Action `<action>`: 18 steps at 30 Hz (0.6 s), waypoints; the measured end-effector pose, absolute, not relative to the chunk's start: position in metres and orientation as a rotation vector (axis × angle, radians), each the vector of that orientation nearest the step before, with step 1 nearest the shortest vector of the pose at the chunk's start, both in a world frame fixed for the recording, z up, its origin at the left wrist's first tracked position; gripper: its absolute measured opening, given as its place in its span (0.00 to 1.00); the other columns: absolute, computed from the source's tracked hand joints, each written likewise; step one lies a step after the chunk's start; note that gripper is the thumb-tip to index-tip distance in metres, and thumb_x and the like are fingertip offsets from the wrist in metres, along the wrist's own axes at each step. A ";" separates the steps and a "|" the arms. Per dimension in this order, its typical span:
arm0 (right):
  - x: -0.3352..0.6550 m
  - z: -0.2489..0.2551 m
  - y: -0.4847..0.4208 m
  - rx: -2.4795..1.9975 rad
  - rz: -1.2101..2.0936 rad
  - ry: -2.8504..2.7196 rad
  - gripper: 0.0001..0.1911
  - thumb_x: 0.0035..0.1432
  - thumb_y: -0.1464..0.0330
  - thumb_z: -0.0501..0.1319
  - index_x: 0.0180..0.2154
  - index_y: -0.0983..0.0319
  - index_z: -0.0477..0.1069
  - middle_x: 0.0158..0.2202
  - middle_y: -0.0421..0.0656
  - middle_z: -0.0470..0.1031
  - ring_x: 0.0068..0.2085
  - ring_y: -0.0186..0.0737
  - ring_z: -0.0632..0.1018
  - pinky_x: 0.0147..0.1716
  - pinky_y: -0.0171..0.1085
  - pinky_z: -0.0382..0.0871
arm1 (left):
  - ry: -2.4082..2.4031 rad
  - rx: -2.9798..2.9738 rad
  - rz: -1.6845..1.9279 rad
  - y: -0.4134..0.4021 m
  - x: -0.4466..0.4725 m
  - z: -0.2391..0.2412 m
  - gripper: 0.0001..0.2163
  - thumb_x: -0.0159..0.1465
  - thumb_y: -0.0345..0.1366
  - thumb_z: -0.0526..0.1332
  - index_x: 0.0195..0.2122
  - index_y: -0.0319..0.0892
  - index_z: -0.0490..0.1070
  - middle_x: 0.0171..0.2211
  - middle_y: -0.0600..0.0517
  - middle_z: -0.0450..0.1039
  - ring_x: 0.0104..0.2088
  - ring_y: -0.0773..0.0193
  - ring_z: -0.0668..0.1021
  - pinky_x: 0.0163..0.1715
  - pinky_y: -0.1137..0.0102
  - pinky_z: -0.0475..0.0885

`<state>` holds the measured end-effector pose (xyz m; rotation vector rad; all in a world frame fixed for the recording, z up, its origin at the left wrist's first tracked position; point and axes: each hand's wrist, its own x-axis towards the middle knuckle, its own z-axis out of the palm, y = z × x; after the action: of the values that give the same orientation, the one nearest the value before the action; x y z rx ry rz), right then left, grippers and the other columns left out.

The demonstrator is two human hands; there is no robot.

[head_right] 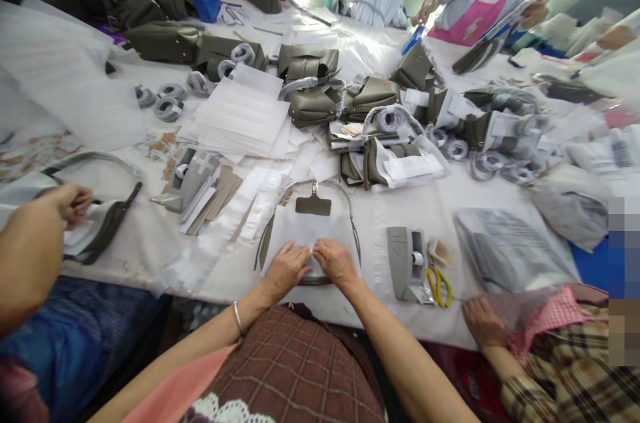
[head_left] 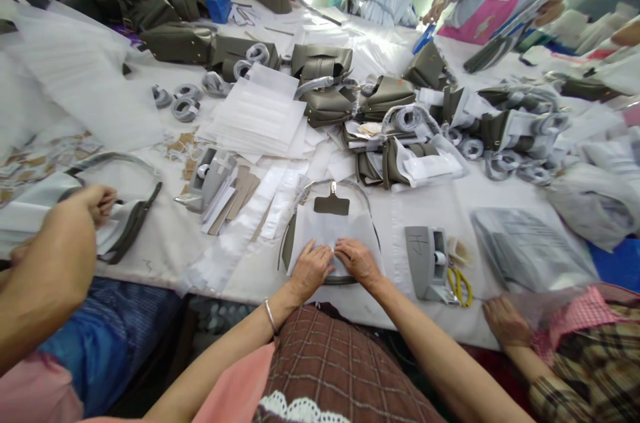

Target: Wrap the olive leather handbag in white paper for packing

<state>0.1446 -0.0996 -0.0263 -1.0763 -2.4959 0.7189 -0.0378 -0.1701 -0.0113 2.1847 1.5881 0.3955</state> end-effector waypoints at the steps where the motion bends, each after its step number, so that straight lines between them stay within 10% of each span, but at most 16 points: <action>1: 0.144 -0.028 -0.101 -1.064 0.686 -2.519 0.07 0.63 0.70 0.60 0.36 0.57 0.77 0.42 0.44 0.81 0.49 0.42 0.78 0.51 0.41 0.71 | 1.571 2.198 0.395 -0.171 -0.038 -0.016 0.15 0.65 0.33 0.64 0.52 0.41 0.69 0.52 0.44 0.76 0.55 0.58 0.76 0.63 0.55 0.60; 18: 0.141 -0.020 -0.103 -1.041 0.662 -2.628 0.09 0.64 0.68 0.60 0.43 0.55 0.77 0.41 0.45 0.77 0.45 0.44 0.74 0.45 0.41 0.68 | 1.655 1.979 0.202 -0.152 -0.036 0.001 0.07 0.67 0.36 0.60 0.38 0.40 0.77 0.38 0.47 0.78 0.45 0.57 0.78 0.54 0.60 0.69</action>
<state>0.1415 -0.1027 -0.0201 -1.0414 -2.6284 0.6620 -0.0356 -0.1522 0.0008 1.9787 1.6550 0.2024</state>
